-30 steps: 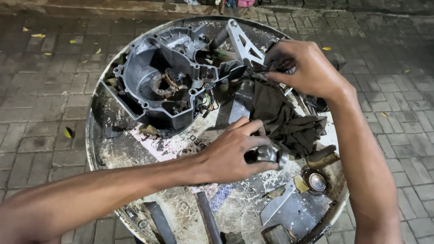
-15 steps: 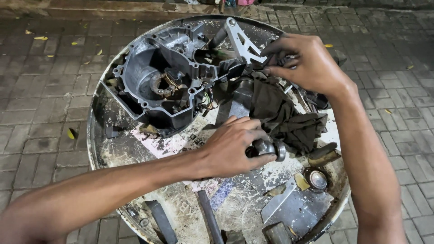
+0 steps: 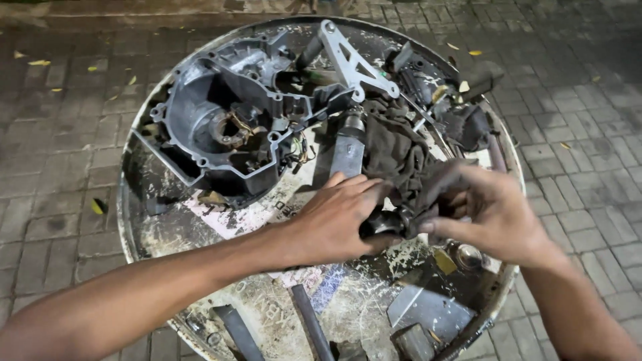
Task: The person wipes a metallic mechanical component with a dark cloth on a round metal work surface. They rotate the part to clean different sides and then place it down before picking up another cylindrical component to wipe as well.
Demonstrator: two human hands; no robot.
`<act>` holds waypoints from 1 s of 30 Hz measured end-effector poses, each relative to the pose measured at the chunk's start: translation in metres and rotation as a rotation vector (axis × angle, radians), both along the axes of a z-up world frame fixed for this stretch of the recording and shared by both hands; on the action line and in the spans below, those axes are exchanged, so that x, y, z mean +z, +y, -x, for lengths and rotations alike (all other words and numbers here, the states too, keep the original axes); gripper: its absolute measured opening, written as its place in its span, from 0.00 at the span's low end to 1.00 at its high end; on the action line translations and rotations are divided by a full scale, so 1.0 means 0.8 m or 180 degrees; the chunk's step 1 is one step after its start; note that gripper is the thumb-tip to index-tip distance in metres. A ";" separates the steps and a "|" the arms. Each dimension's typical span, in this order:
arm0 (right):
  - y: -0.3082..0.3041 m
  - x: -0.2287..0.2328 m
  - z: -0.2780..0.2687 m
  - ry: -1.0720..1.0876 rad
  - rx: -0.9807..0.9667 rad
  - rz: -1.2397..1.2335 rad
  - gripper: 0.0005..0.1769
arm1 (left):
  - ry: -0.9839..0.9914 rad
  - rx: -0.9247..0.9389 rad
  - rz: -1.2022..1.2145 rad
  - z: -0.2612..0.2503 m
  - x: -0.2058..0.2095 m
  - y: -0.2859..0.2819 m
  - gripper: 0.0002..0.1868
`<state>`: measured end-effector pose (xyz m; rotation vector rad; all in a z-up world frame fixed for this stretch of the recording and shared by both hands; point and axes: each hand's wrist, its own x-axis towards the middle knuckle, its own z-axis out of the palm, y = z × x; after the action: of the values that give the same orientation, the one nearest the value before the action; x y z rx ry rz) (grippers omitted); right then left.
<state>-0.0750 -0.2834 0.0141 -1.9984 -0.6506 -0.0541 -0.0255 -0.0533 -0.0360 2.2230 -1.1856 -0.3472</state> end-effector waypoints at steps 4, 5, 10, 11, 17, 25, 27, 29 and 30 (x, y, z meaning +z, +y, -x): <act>-0.021 -0.045 0.022 0.0226 -0.0253 -0.0189 0.10 | -0.0217 -0.0074 -0.0126 0.003 0.008 -0.001 0.32; -0.019 -0.049 0.024 0.0199 -0.0262 -0.0183 0.10 | -0.0243 -0.0083 -0.0120 0.000 0.010 0.003 0.32; -0.007 -0.056 0.037 0.0955 -0.0994 -0.0045 0.17 | -0.0188 -0.0486 -0.0182 0.004 0.035 0.011 0.39; -0.006 -0.053 0.039 0.0933 -0.1009 -0.0045 0.17 | -0.0210 -0.0500 -0.0177 0.006 0.037 0.011 0.39; -0.004 -0.045 0.041 0.1118 -0.1016 0.0054 0.17 | 0.0282 -0.0560 -0.0021 0.008 0.033 0.000 0.48; -0.008 -0.053 0.037 0.0692 -0.1069 -0.0427 0.18 | 0.0139 -0.0684 -0.0157 -0.006 0.033 0.004 0.43; -0.015 -0.058 0.038 0.0729 -0.1095 -0.0452 0.19 | 0.0127 -0.0701 -0.0161 -0.009 0.027 0.002 0.43; -0.027 -0.067 0.038 0.0778 -0.1125 -0.0471 0.20 | 0.0129 -0.0720 -0.0159 -0.010 0.025 0.001 0.44; -0.035 -0.074 0.037 0.0803 -0.1115 -0.0592 0.20 | 0.0166 -0.0652 -0.0139 -0.009 0.025 0.001 0.43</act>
<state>-0.1043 -0.3111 -0.0449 -1.8774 -0.1257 -0.0688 -0.0180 -0.0527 -0.0157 2.1199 -1.3929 -0.5147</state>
